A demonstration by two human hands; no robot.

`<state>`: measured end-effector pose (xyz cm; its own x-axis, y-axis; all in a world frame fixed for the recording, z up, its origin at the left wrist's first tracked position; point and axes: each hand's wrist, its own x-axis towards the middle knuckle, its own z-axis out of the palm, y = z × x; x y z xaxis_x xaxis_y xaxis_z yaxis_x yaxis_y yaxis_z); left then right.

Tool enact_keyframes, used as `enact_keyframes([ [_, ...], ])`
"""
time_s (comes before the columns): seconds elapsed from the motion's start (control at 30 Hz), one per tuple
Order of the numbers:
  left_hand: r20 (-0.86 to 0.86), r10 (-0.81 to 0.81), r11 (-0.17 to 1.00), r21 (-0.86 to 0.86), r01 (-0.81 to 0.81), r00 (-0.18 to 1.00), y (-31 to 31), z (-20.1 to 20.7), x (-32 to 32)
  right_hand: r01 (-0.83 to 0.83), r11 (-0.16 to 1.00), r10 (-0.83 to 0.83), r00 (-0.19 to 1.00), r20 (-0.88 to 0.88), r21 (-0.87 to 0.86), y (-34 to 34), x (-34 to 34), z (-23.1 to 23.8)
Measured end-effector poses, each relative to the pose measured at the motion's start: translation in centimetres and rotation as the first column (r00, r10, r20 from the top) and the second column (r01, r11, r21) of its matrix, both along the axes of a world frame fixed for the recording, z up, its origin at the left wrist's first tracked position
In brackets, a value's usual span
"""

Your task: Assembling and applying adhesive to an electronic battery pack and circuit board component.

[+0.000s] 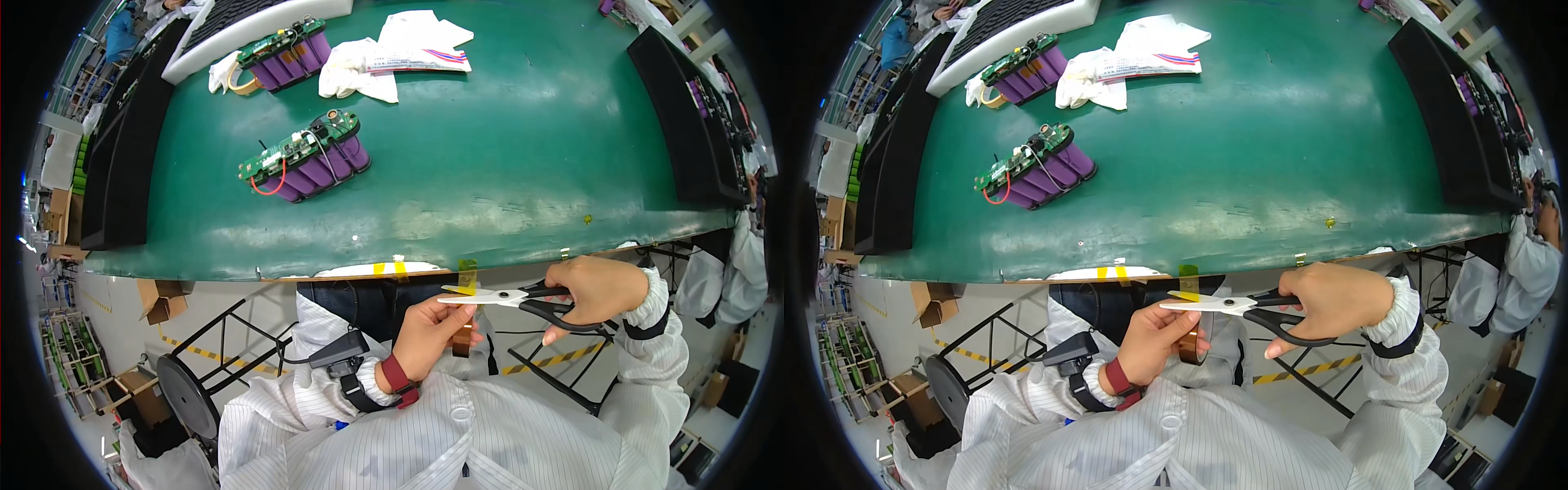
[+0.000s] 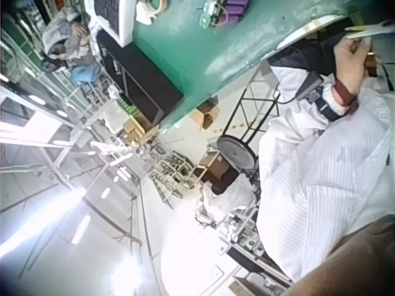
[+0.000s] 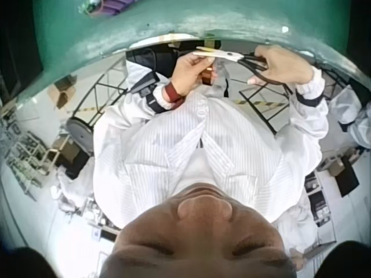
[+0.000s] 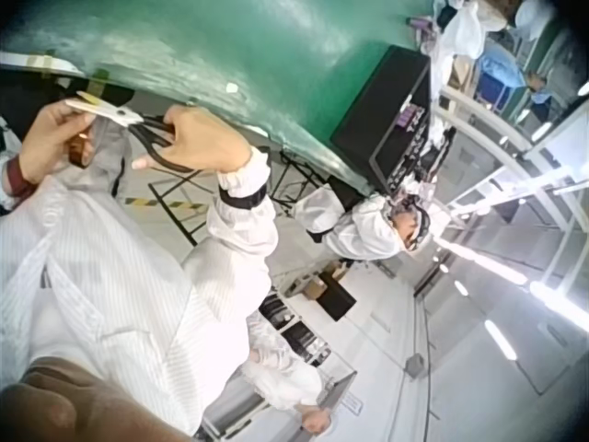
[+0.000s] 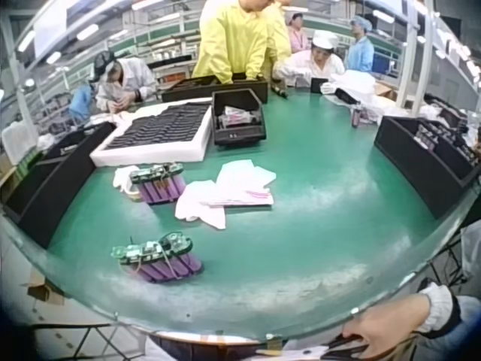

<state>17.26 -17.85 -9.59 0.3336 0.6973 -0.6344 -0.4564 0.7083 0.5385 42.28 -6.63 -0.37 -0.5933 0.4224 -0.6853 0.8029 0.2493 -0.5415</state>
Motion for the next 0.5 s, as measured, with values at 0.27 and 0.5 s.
enact_keyframes([
  [0.27, -0.014, -0.004, 1.0, 0.015, 0.004, 1.0, 0.1, 0.4, 0.1, -0.009, 0.999, 0.012, 0.997, -0.077, 0.035, -0.1, 0.1, -0.2],
  [0.5, 0.016, -0.209, 0.977, -0.038, 0.21, 0.978, -0.8, -0.6, -0.2, -0.077, 0.994, 0.077, 0.997, 0.0, 0.075, -0.1, 1.3, 0.7],
])
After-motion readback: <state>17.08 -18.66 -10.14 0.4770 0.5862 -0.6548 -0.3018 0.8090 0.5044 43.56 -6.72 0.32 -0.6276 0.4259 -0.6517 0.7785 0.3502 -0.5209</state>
